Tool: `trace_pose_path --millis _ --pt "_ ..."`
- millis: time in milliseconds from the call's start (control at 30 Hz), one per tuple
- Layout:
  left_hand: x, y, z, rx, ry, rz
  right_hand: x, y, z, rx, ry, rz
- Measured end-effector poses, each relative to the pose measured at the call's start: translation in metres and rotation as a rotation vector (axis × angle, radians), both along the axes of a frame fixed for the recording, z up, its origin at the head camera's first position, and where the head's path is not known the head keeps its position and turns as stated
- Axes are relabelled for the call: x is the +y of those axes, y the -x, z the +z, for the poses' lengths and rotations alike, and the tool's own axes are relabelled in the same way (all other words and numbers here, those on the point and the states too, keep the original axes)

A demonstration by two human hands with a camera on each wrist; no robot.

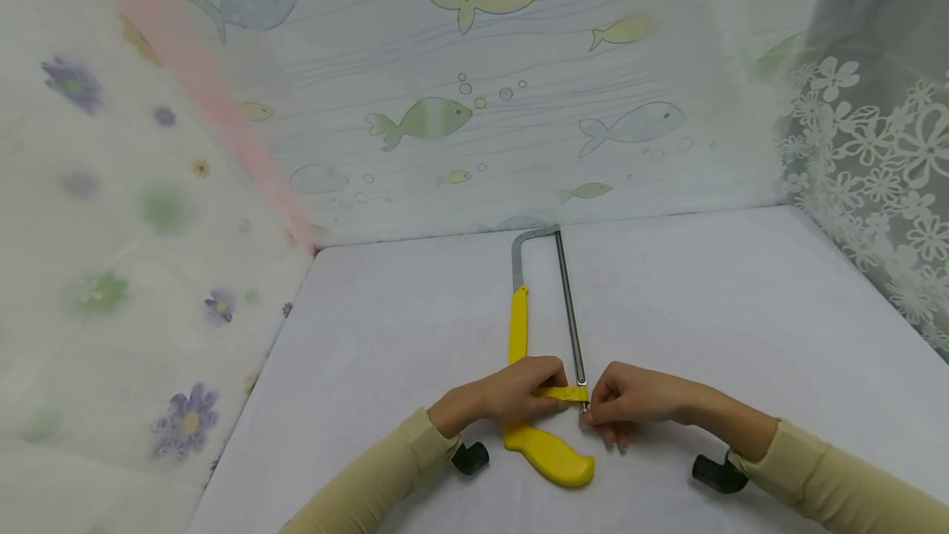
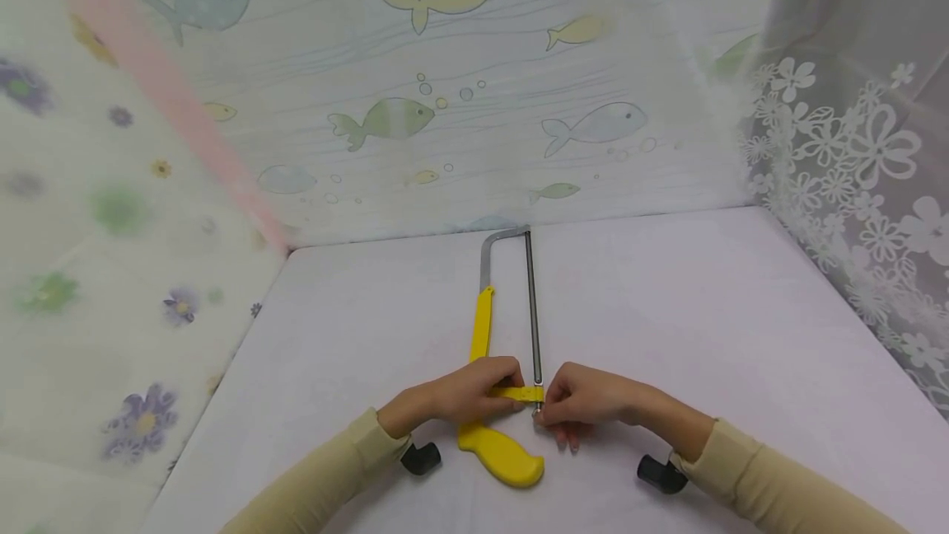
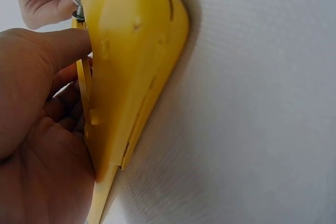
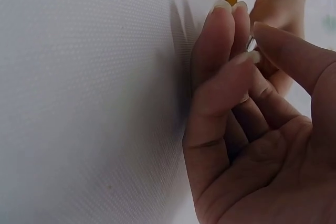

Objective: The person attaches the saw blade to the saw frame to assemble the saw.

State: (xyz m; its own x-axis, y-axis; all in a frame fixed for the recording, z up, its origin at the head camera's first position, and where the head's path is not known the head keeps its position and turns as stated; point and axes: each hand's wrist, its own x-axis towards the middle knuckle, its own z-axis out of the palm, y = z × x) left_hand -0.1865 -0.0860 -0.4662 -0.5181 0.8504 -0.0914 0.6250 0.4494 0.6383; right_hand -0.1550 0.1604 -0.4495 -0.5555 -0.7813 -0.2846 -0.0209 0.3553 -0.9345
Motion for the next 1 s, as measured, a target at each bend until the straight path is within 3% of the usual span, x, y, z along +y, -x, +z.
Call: trace_pose_path --millis 533,1000 --pt "0.0001 0.0005 -0.0019 -0.011 0.015 0.006 -0.0034 -0.0071 -0.0022 -0.025 -0.101 -0.082" --pt "-0.0004 0.0001 -0.0027 0.0 0.015 0.015 -0.0005 -0.0035 0.004 0.022 -0.083 -0.041"
